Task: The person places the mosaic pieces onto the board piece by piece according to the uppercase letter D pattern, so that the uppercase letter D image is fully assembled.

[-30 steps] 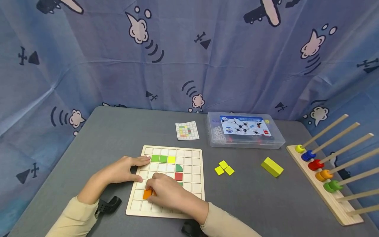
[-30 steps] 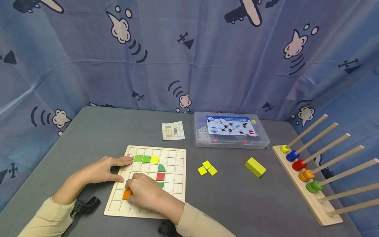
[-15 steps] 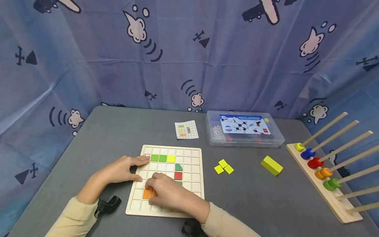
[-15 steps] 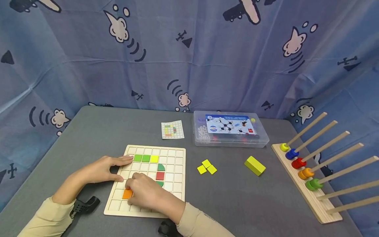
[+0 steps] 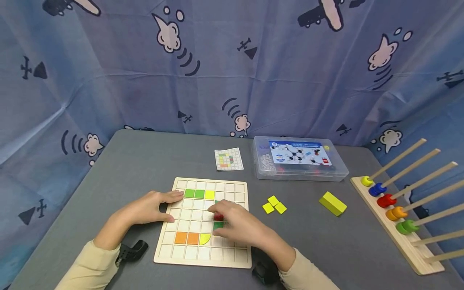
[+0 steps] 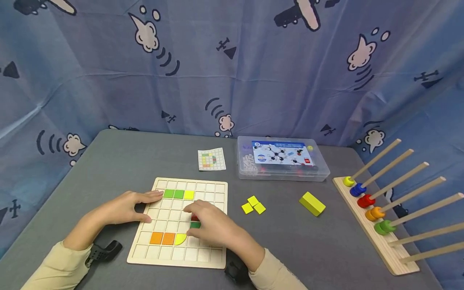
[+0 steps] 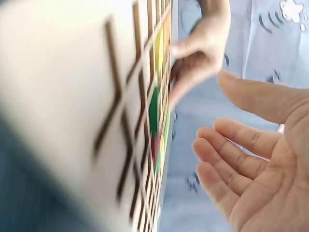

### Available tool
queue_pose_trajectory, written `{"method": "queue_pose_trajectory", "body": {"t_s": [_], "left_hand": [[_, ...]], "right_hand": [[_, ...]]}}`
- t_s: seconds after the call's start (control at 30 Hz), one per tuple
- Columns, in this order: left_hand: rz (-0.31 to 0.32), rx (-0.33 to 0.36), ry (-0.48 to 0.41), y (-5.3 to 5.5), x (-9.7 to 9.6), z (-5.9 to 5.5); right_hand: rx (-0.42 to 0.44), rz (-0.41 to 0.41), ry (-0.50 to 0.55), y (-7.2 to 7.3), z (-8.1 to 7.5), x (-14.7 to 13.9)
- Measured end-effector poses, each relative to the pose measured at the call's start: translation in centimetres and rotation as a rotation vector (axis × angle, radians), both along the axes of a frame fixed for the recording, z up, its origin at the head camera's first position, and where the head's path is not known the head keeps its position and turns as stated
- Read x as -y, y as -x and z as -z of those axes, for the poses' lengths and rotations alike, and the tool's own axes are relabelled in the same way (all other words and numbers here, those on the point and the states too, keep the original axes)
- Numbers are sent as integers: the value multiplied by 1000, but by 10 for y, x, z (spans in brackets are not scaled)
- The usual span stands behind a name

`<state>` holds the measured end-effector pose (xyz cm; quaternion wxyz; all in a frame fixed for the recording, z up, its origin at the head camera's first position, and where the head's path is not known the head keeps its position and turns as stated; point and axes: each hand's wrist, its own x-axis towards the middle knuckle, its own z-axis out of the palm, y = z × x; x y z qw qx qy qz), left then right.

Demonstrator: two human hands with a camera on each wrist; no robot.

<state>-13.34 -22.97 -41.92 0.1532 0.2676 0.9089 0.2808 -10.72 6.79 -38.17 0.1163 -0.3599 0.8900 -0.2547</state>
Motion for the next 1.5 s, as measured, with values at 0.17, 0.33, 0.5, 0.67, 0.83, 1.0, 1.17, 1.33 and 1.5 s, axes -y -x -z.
{"method": "queue_pose_trajectory", "body": {"t_s": [0.17, 0.33, 0.5, 0.67, 0.83, 1.0, 1.17, 1.33, 1.5], "left_hand": [[2, -2, 12, 0, -1, -1], [3, -7, 14, -1, -1, -2], [0, -7, 15, -1, -1, -1], [-6, -5, 12, 0, -2, -2], [-8, 5, 9, -1, -2, -3], [-9, 8, 12, -1, -2, -4], [-7, 11, 6, -1, -2, -4], [-10, 7, 10, -2, -2, -5], [-13, 0, 13, -2, -2, -4]], "right_hand": [[21, 113, 29, 5, -2, -42], [2, 213, 30, 10, 1, -84], [10, 282, 21, 14, 4, -119], [45, 347, 16, 19, 7, -143], [10, 379, 10, 25, 15, -152], [-4, 416, -15, 29, 26, -154], [-25, 460, -55, 29, 33, -154], [-50, 491, -70, 28, 34, -153], [-38, 511, -71, 27, 33, -151]]}}
